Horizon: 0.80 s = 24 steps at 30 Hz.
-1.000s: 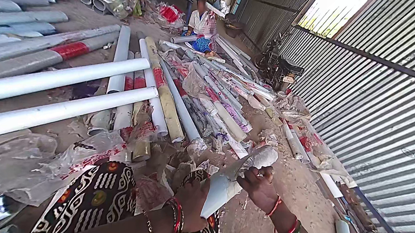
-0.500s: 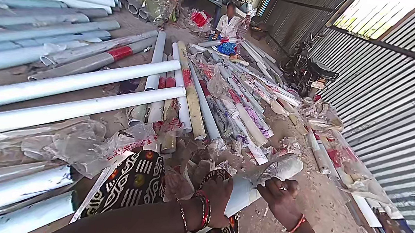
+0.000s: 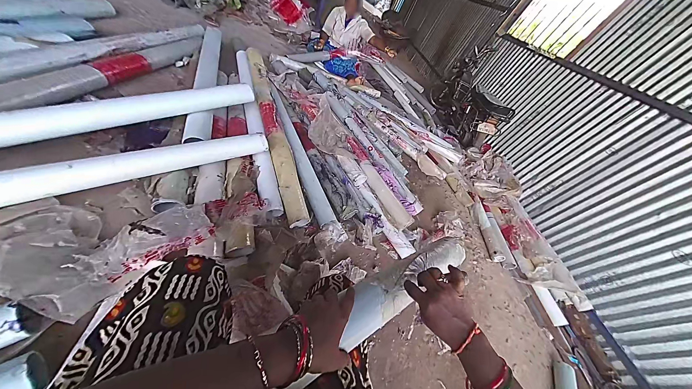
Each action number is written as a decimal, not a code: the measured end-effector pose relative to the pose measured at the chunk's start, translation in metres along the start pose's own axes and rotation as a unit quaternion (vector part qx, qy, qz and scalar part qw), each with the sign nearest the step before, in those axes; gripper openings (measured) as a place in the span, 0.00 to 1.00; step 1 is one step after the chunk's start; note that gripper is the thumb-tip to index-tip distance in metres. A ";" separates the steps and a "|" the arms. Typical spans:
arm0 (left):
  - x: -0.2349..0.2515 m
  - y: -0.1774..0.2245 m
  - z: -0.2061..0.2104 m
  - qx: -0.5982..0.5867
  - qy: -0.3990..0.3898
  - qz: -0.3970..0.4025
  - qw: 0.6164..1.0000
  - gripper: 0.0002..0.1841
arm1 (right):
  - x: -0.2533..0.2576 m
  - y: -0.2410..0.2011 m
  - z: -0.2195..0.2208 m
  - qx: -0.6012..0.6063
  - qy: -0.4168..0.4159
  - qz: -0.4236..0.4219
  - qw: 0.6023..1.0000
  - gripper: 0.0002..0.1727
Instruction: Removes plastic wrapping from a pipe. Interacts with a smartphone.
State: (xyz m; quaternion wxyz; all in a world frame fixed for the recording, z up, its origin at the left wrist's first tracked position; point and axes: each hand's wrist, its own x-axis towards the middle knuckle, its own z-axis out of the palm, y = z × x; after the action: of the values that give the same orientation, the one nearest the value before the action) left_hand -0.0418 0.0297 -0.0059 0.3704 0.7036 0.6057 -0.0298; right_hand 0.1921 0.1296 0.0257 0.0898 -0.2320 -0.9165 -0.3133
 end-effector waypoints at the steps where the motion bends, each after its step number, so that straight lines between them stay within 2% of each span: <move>1: 0.000 0.000 0.000 0.002 0.003 0.000 1.000 0.61 | 0.001 -0.002 -0.001 0.007 -0.002 -0.005 1.000 0.15; 6: -0.001 0.002 -0.001 0.008 0.002 -0.002 1.000 0.61 | 0.002 -0.015 -0.003 0.006 0.027 -0.029 0.999 0.17; 11: -0.001 0.003 -0.002 0.001 0.002 -0.001 1.000 0.61 | 0.007 -0.020 -0.001 -0.049 0.060 -0.070 0.995 0.10; 18: -0.002 0.001 -0.003 0.006 -0.003 -0.004 1.000 0.61 | -0.005 0.038 0.024 -0.031 -0.011 -0.046 0.998 0.12; 21: -0.003 -0.001 -0.004 -0.001 0.005 -0.005 1.000 0.61 | 0.001 0.022 0.014 -0.057 0.053 -0.075 0.994 0.10; 24: -0.002 0.000 -0.002 0.006 0.002 -0.006 1.000 0.62 | 0.004 -0.007 0.009 -0.073 0.092 -0.100 0.988 0.13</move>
State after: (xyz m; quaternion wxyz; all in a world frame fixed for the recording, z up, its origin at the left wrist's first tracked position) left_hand -0.0434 0.0290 -0.0036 0.3647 0.7019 0.6109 -0.0341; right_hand 0.1848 0.1317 0.0166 0.1252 -0.1155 -0.8976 -0.4067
